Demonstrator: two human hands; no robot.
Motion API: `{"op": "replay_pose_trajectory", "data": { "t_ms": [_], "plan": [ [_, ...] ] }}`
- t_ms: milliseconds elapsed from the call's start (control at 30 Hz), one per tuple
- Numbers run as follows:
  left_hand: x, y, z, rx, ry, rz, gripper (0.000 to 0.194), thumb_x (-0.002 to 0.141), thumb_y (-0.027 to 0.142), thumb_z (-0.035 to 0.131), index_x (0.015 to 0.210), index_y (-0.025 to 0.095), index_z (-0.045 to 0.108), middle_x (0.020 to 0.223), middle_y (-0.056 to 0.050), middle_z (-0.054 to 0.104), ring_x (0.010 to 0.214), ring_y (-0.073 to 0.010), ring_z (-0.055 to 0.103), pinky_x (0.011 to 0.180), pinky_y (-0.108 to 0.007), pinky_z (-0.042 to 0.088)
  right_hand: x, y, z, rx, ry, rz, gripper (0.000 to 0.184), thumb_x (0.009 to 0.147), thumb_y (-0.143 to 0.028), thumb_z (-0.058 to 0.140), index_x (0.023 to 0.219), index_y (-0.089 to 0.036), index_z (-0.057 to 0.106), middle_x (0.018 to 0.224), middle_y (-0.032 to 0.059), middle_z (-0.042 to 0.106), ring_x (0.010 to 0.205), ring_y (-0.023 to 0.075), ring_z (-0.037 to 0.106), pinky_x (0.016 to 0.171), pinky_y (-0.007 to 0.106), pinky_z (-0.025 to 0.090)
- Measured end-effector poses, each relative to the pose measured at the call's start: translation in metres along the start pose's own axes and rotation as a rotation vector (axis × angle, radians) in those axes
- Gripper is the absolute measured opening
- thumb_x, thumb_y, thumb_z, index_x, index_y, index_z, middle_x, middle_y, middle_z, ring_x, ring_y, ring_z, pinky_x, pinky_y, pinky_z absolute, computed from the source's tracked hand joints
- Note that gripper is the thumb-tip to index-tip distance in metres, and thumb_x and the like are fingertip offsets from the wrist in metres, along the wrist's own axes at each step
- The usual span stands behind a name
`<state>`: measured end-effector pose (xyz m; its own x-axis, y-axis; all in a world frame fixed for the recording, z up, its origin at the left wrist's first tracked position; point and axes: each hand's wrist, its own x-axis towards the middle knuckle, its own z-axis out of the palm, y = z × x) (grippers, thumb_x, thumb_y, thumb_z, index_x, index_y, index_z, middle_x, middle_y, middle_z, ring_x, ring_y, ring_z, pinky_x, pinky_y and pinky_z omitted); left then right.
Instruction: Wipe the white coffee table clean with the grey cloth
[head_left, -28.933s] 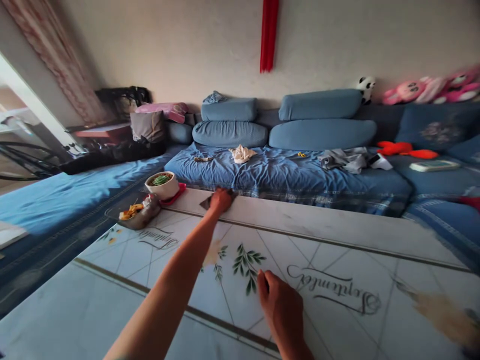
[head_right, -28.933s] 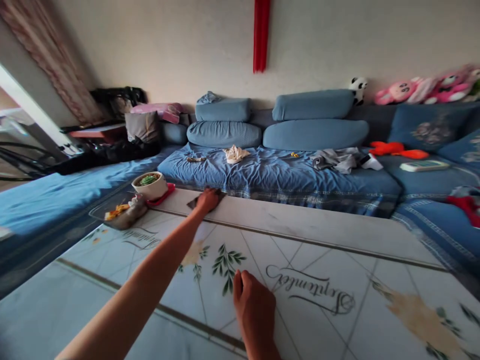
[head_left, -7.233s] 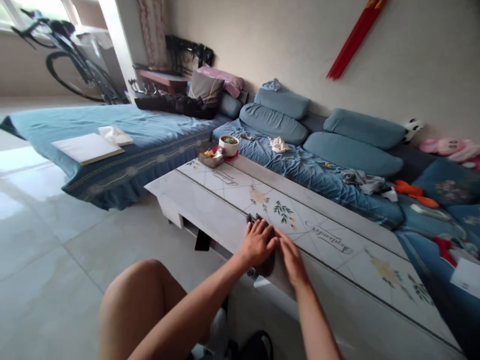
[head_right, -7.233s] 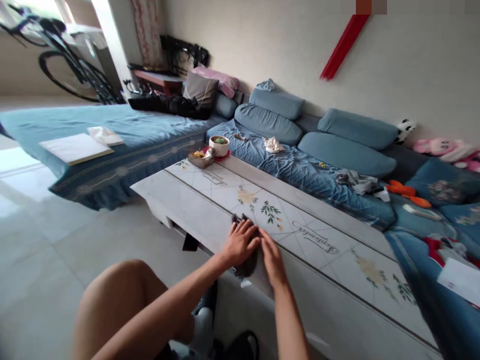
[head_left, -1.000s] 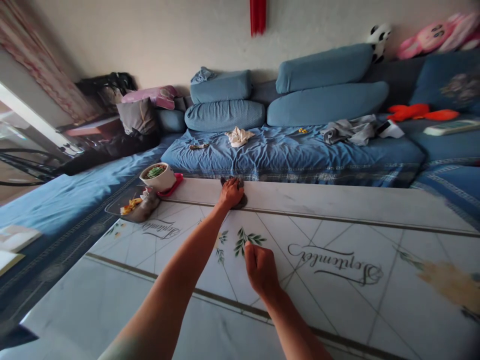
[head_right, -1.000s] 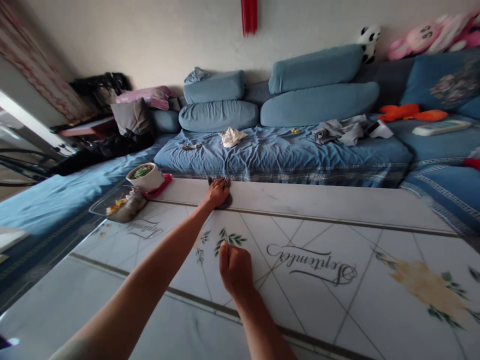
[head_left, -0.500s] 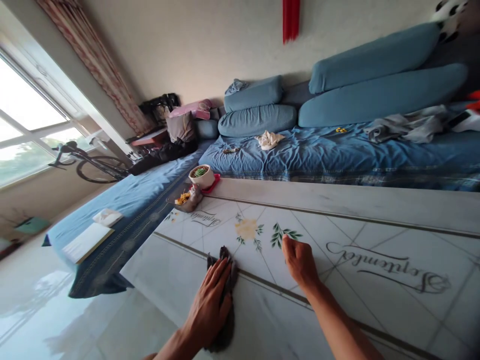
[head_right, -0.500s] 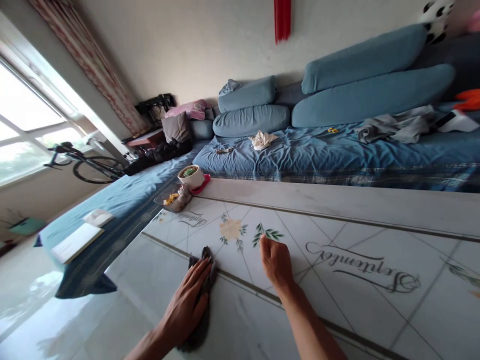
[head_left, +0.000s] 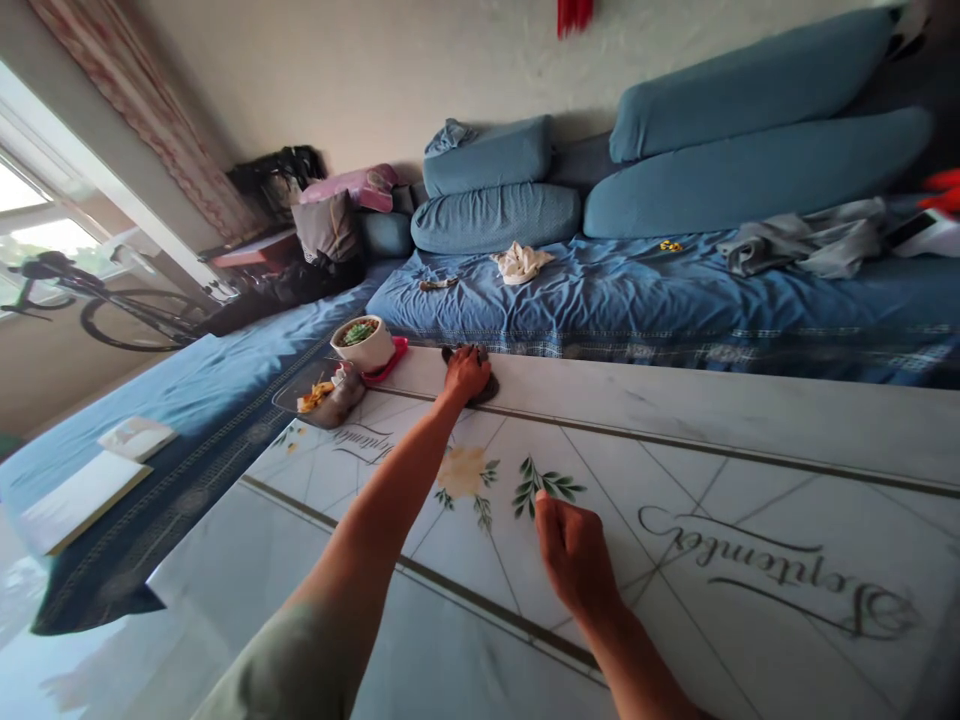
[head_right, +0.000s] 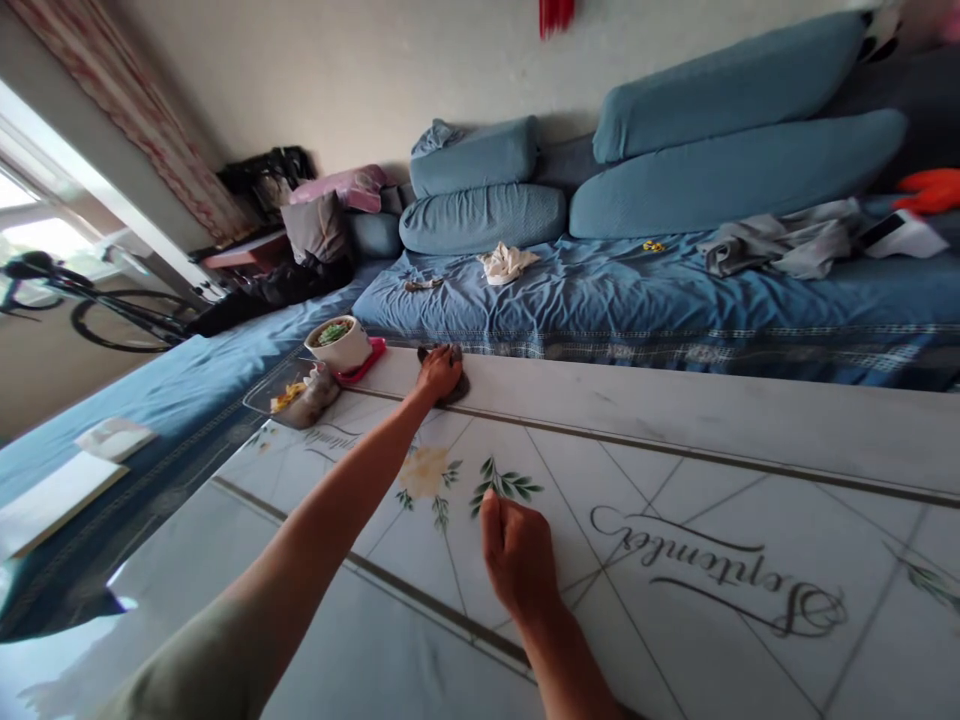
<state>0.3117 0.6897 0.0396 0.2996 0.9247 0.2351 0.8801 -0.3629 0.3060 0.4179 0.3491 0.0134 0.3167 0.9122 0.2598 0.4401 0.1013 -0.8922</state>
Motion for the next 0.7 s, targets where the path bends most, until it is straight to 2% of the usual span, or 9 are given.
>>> {"op": "replay_pose_trajectory", "data": {
  "t_ms": [100, 200, 300, 367, 467, 533, 600, 633, 700],
  "plan": [
    [-0.001, 0.004, -0.003, -0.013, -0.012, 0.011, 0.056, 0.113, 0.021, 0.053, 0.162, -0.003, 0.063, 0.179, -0.029, 0.053, 0.172, -0.0354, 0.046, 0.15, -0.05, 0.026, 0.001, -0.001, -0.002, -0.01, -0.016, 0.016, 0.073, 0.116, -0.082, 0.027, 0.064, -0.032, 0.028, 0.053, -0.0032, 0.037, 0.052, 0.0148, 0.036, 0.054, 0.034, 0.026],
    [-0.055, -0.008, -0.018, -0.008, -0.027, 0.034, 0.059, 0.107, 0.02, 0.059, 0.164, 0.004, 0.065, 0.179, -0.023, 0.056, 0.171, -0.0331, 0.049, 0.149, -0.049, 0.032, 0.003, 0.0, -0.003, -0.021, -0.025, 0.033, 0.075, 0.114, -0.086, 0.027, 0.062, -0.032, 0.031, 0.052, -0.0031, 0.036, 0.052, 0.0153, 0.036, 0.055, 0.035, 0.026],
    [-0.161, -0.037, -0.04, -0.017, -0.033, 0.094, 0.065, 0.104, 0.022, 0.06, 0.168, 0.011, 0.064, 0.181, -0.02, 0.055, 0.172, -0.0341, 0.049, 0.149, -0.055, 0.036, 0.004, 0.001, -0.004, -0.025, -0.028, 0.043, 0.077, 0.111, -0.089, 0.028, 0.06, -0.032, 0.033, 0.052, -0.0027, 0.035, 0.052, 0.016, 0.034, 0.056, 0.036, 0.026],
    [-0.251, -0.063, -0.055, -0.037, -0.029, 0.163, 0.07, 0.105, 0.025, 0.059, 0.174, 0.017, 0.06, 0.185, -0.017, 0.05, 0.175, -0.0351, 0.045, 0.149, -0.061, 0.037, 0.004, 0.001, -0.005, -0.019, -0.03, 0.057, 0.077, 0.109, -0.091, 0.029, 0.06, -0.032, 0.032, 0.052, -0.0028, 0.034, 0.052, 0.0162, 0.035, 0.056, 0.036, 0.026],
    [-0.379, -0.099, -0.077, -0.015, 0.006, 0.203, 0.075, 0.108, 0.026, 0.055, 0.183, 0.032, 0.048, 0.189, -0.007, 0.045, 0.178, -0.0329, 0.041, 0.146, -0.061, 0.044, 0.004, 0.002, -0.006, -0.011, -0.035, 0.089, 0.077, 0.108, -0.091, 0.03, 0.06, -0.031, 0.03, 0.053, -0.0029, 0.033, 0.052, 0.0158, 0.037, 0.057, 0.035, 0.028],
    [-0.432, -0.115, -0.088, 0.027, 0.01, 0.199, 0.078, 0.11, 0.026, 0.054, 0.186, 0.037, 0.041, 0.19, -0.005, 0.043, 0.178, -0.032, 0.041, 0.144, -0.059, 0.048, 0.004, 0.001, -0.005, -0.013, -0.032, 0.101, 0.076, 0.109, -0.089, 0.031, 0.06, -0.031, 0.032, 0.052, -0.0026, 0.035, 0.052, 0.0158, 0.039, 0.057, 0.035, 0.029],
    [-0.444, -0.122, -0.091, 0.055, -0.002, 0.199, 0.078, 0.111, 0.026, 0.054, 0.186, 0.036, 0.04, 0.191, -0.005, 0.042, 0.178, -0.0321, 0.041, 0.143, -0.058, 0.049, 0.004, 0.001, -0.003, -0.019, -0.028, 0.106, 0.076, 0.11, -0.088, 0.031, 0.06, -0.03, 0.033, 0.052, -0.0022, 0.036, 0.052, 0.016, 0.038, 0.057, 0.035, 0.029],
    [-0.434, -0.123, -0.09, 0.057, -0.007, 0.198, 0.076, 0.11, 0.026, 0.053, 0.185, 0.034, 0.043, 0.19, -0.006, 0.043, 0.177, -0.0324, 0.042, 0.144, -0.059, 0.048, 0.004, 0.0, -0.002, -0.021, -0.027, 0.108, 0.076, 0.11, -0.088, 0.031, 0.06, -0.031, 0.033, 0.051, -0.002, 0.037, 0.052, 0.0162, 0.038, 0.057, 0.035, 0.029],
    [-0.387, -0.119, -0.083, 0.045, -0.015, 0.183, 0.072, 0.109, 0.028, 0.052, 0.181, 0.028, 0.051, 0.188, -0.009, 0.046, 0.177, -0.033, 0.042, 0.146, -0.06, 0.045, 0.003, 0.0, 0.0, -0.019, -0.028, 0.107, 0.077, 0.111, -0.088, 0.031, 0.06, -0.031, 0.034, 0.051, -0.0017, 0.038, 0.052, 0.0164, 0.037, 0.056, 0.035, 0.028]
  ]
}}
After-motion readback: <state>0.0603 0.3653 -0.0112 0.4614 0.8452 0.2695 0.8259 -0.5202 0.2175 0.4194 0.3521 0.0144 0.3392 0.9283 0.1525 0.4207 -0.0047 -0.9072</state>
